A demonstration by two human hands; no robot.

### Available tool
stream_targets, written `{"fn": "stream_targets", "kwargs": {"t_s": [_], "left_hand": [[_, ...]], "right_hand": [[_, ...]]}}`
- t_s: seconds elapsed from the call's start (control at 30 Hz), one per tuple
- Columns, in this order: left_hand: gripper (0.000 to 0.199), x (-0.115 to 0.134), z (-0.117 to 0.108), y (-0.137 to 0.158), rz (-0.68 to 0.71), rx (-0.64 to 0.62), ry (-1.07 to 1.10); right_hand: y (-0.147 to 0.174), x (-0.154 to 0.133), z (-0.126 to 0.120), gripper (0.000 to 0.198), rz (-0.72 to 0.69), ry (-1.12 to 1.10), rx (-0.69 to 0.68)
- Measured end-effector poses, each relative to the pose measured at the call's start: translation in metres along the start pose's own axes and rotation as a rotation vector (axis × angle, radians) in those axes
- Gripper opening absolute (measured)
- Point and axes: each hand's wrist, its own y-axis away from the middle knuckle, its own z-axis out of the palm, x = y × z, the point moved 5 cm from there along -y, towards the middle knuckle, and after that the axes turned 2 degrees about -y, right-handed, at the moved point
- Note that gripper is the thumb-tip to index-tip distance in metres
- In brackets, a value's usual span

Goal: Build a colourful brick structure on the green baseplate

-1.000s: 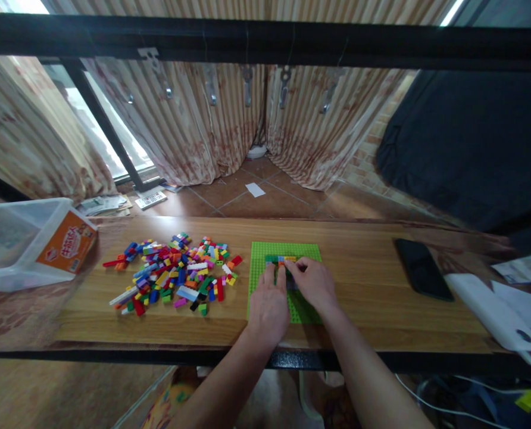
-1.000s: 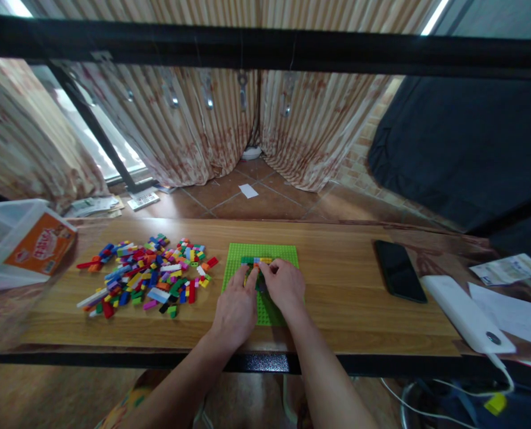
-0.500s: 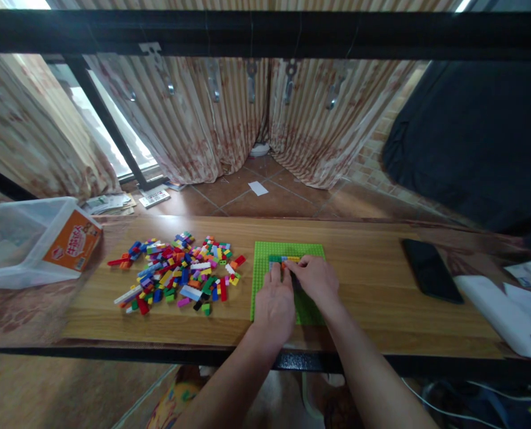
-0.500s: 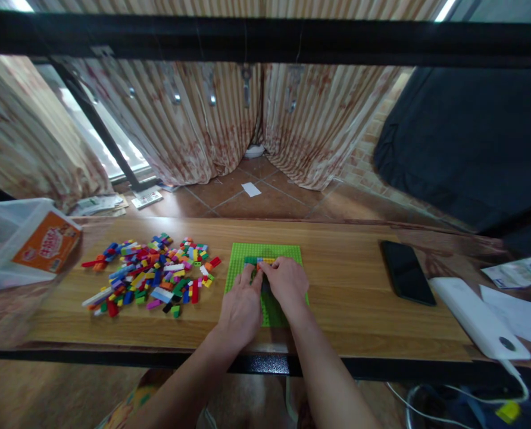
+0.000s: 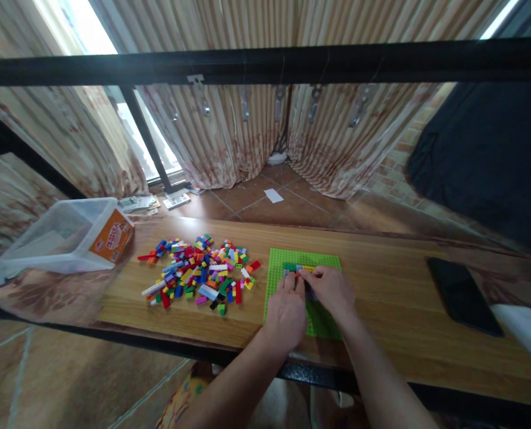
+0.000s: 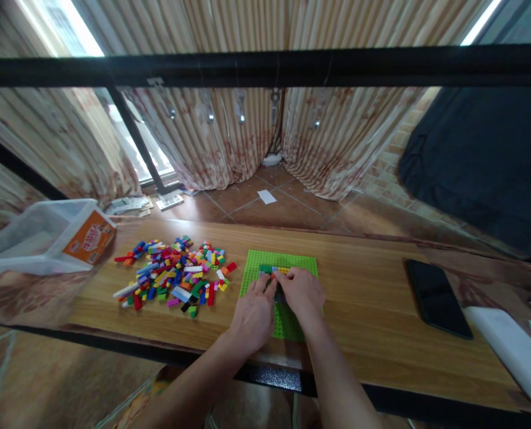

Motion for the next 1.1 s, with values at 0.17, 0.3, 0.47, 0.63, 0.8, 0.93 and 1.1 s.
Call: {"fn": "stream_targets", "kwargs": {"t_s": [0.17,0.3,0.47,0.63,0.8,0.93,1.1], "left_hand": [[0.045,-0.016,-0.013,0.004,0.000,0.105,0.083],[0.033,-0.050,-0.038,-0.002,-0.155,0.279,0.027],[0.024,-0.080,-0.047,-0.018,-0.192,0.256,-0.200],[0.028,-0.089,-0.042,-0.023,-0.153,0.208,-0.273],[0.029,-0.086,-0.056,-0.015,-0.144,0.348,-0.175],[0.027,-0.079,-0.059,-0.010,-0.100,0.466,0.166],[0.024,-0.079,-0.033,-0.016,-0.195,0.378,0.695]], "right_hand": [[-0.002,0.006,0.000,0.052,-0.008,-0.042,-0.014],[0.000,0.008,-0.005,0.055,-0.014,-0.111,0.024],[0.006,0.006,-0.020,0.058,-0.039,-0.210,0.117],[0.008,0.013,-0.035,0.056,0.022,-0.333,0.187],[0.009,0.013,-0.039,0.049,0.028,-0.413,0.188],[0.011,-0.001,-0.031,0.035,-0.070,-0.564,0.103],[0.015,-0.016,-0.014,0.026,-0.193,-0.654,-0.063]]}}
